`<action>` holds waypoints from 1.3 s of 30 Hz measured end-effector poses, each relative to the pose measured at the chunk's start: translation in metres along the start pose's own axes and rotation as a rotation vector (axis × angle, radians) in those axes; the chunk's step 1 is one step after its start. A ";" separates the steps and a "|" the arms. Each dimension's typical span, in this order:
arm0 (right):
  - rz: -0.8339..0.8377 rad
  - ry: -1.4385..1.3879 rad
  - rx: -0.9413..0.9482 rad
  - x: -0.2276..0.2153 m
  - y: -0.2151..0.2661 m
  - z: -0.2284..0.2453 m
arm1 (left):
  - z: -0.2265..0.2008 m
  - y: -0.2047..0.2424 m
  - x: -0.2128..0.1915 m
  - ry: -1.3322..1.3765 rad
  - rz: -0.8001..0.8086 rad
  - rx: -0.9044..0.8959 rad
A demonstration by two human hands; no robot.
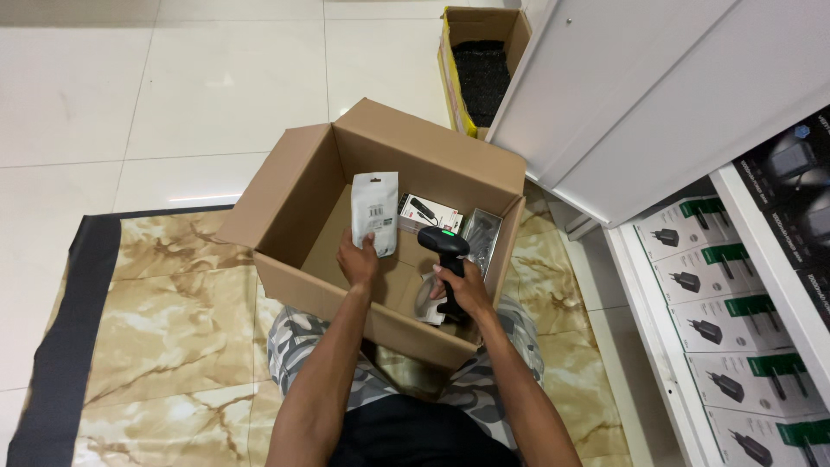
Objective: The person scans several boxed items and a packaged cable with a handheld scanner, then places them onto a white shelf and into a cardboard box.
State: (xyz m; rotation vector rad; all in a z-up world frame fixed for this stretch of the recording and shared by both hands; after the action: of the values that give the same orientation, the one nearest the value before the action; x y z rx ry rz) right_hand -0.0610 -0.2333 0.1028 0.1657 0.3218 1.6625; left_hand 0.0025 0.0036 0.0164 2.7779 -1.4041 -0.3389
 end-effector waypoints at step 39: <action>0.190 0.474 0.570 0.086 -0.164 -0.190 | 0.141 -0.006 0.040 -0.763 0.653 -0.169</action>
State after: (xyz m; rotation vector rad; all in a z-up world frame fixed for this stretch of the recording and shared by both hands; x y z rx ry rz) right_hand 0.0276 -0.1544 -0.1346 0.2305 1.1704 1.7482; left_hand 0.0027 -0.0122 -0.1295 1.9341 -2.1543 -1.4748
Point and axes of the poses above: each hand's wrist, its own y-axis away from the middle knuckle, its own x-axis out of the palm, z = x × y, the point moved 1 cm from there along -y, towards the middle knuckle, and after that the axes turned 11 degrees about y, right-handed, at the moved point
